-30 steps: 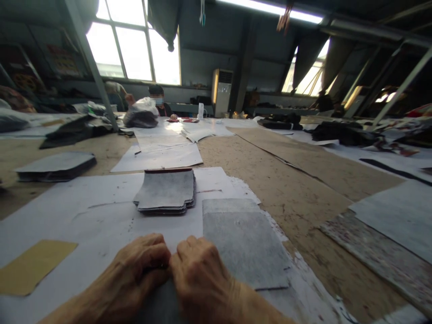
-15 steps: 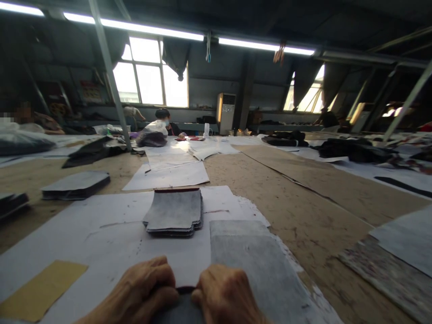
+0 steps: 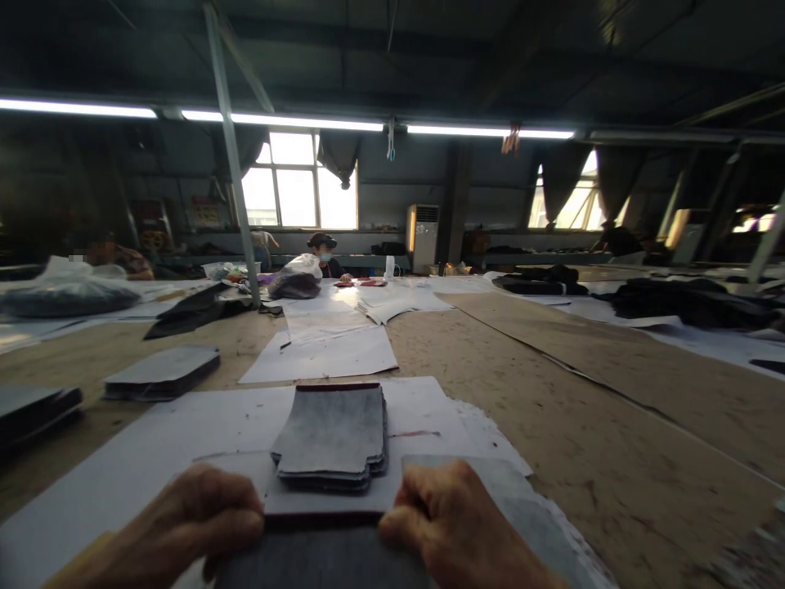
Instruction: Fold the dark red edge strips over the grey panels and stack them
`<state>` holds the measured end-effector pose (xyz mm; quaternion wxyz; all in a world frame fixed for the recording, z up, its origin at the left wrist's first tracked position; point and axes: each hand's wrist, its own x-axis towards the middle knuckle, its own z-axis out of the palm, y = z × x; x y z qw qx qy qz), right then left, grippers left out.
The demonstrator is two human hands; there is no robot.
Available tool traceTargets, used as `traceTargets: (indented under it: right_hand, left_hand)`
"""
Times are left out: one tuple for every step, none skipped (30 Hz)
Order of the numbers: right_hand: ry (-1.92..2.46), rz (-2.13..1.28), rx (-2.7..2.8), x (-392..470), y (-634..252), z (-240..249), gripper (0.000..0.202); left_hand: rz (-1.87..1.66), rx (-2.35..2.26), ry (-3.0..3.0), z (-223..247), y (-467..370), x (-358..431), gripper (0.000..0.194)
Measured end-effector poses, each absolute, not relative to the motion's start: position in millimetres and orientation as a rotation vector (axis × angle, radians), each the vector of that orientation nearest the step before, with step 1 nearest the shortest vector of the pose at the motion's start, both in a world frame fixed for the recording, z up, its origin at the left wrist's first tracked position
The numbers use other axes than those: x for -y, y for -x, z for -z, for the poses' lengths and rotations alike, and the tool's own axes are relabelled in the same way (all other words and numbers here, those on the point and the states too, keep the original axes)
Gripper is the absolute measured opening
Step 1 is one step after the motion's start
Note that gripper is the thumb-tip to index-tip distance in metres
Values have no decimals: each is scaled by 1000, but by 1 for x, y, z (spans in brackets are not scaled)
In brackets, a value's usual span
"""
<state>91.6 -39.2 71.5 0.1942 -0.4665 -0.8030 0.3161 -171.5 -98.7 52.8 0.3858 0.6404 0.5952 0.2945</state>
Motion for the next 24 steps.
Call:
traceTargets:
  right_hand:
    - [1299, -977, 2236, 31, -88, -82, 15]
    - [1278, -1041, 2228, 21, -83, -92, 18]
    - [1252, -1019, 2242, 9, -78, -99, 21]
    - [1236, -922, 2268, -5, -71, -103, 22]
    - [1238, -815, 2281, -19, -64, -104, 22]
    - [1254, -703, 2284, -33, -55, -102, 20]
    - [1277, -601, 2277, -46, -47, -97, 18]
    - [1304, -510, 2267, -59, -38, -89, 16]
    - [1326, -422, 2262, -69, -31, -80, 17]
    - [1342, -341, 2259, -78, -24, -71, 17]
    - [1355, -270, 2259, -85, -18, -62, 18]
    - [1363, -209, 2259, -89, -14, -54, 19]
    - [1369, -157, 2257, -92, -11, -47, 20]
    - [1374, -112, 2254, -93, -9, -42, 20]
    - [1380, -71, 2249, -94, -7, -38, 20]
    - [1389, -34, 2240, -94, -6, -34, 20]
    - [1402, 0, 2226, -94, -6, -32, 20]
    - [1417, 31, 2210, -93, -5, -29, 20]
    - [1434, 57, 2192, -93, -5, -27, 19]
    - [1444, 78, 2178, -92, -5, -26, 19]
    - [1447, 91, 2173, -92, -4, -24, 18]
    - [1442, 94, 2179, -92, -4, -24, 19]
    - [1432, 90, 2196, -92, -3, -24, 21]
    - [1420, 78, 2219, -92, -3, -24, 23]
  left_hand:
    - [-733, -1490, -1636, -65, 177, 89, 36]
    - [-730, -1516, -1673, -75, 183, 77, 37]
    - [-767, -1584, -1734, -84, 189, 64, 37]
    - [-789, -1621, -1757, -89, 193, 50, 35]
    - [-805, -1658, -1779, -91, 197, 36, 32]
    - [-822, -1710, -1805, -89, 199, 21, 28]
    - [-846, -1781, -1830, -85, 200, 8, 26]
    - [-871, -1858, -1849, -78, 200, -5, 24]
    - [-890, -1937, -1860, -70, 199, -15, 24]
    - [-908, -2010, -1868, -61, 198, -24, 24]
    - [-923, -2074, -1872, -53, 197, -31, 24]
    - [-936, -2128, -1876, -45, 196, -36, 23]
    - [-948, -2171, -1882, -38, 195, -39, 23]
    - [-959, -2203, -1890, -33, 195, -42, 22]
    - [-972, -2230, -1898, -29, 195, -43, 21]
    - [-987, -2252, -1907, -26, 196, -44, 21]
    - [-1004, -2269, -1915, -23, 196, -45, 20]
    - [-1019, -2280, -1924, -21, 197, -46, 20]
    - [-1032, -2283, -1934, -19, 197, -46, 20]
    - [-1039, -2274, -1949, -17, 197, -45, 19]
    - [-1040, -2256, -1968, -15, 197, -45, 20]
    - [-1034, -2231, -1988, -14, 196, -43, 20]
    - [-1025, -2207, -2006, -13, 196, -42, 21]
    - [-1015, -2187, -2018, -12, 195, -41, 22]
